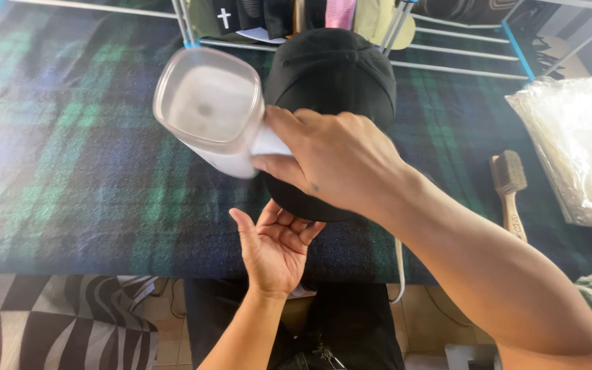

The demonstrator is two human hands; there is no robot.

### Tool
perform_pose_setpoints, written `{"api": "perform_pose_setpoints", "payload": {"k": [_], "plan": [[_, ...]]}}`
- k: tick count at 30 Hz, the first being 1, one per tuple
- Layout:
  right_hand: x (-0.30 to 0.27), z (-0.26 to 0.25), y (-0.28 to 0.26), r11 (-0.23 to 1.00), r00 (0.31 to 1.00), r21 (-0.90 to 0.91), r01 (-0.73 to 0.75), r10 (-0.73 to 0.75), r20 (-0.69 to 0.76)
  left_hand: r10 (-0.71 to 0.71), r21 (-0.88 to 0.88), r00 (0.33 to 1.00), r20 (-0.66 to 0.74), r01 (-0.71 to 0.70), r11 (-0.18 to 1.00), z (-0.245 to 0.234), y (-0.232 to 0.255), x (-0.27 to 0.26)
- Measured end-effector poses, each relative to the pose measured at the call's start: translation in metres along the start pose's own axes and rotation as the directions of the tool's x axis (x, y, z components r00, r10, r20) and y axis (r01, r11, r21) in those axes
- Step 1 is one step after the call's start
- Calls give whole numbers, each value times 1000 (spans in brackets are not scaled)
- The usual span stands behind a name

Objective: Using a handheld steamer and a brush to shape and finish baseball caps on a wooden form before placing them on a storage rack.

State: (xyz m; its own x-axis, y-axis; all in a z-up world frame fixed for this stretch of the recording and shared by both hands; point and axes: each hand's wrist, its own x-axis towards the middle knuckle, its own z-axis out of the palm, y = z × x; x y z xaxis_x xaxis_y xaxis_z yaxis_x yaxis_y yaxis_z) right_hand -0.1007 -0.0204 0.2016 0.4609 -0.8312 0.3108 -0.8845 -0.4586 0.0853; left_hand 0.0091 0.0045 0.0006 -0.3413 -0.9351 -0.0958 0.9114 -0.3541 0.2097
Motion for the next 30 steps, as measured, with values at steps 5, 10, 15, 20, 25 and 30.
{"api": "perform_pose_setpoints", "payload": {"k": [5, 10, 15, 20, 25, 30], "plan": [[-41, -22, 28, 996, 938, 94, 9, 24, -346, 38, 45, 985, 166, -46, 998, 4, 5, -3], [-137, 2, 81, 996, 925, 84, -7, 38, -379, 74, 45, 986, 150, -81, 996, 1, -2, 4], [-197, 35, 104, 999, 899, 51, -13, 34, -437, 112, 84, 984, 140, -125, 989, -7, -10, 10], [-228, 87, 106, 999, 857, 35, -28, 42, -514, 70, 218, 997, -24, -63, 974, 8, -4, 5], [-231, 106, 124, 998, 836, 0, -64, 53, -546, 55, 202, 998, -42, -46, 978, 8, -2, 7], [-237, 93, 144, 976, 738, 96, -197, 212, -641, 39, 219, 995, -89, -18, 975, 14, 0, 2]]}}
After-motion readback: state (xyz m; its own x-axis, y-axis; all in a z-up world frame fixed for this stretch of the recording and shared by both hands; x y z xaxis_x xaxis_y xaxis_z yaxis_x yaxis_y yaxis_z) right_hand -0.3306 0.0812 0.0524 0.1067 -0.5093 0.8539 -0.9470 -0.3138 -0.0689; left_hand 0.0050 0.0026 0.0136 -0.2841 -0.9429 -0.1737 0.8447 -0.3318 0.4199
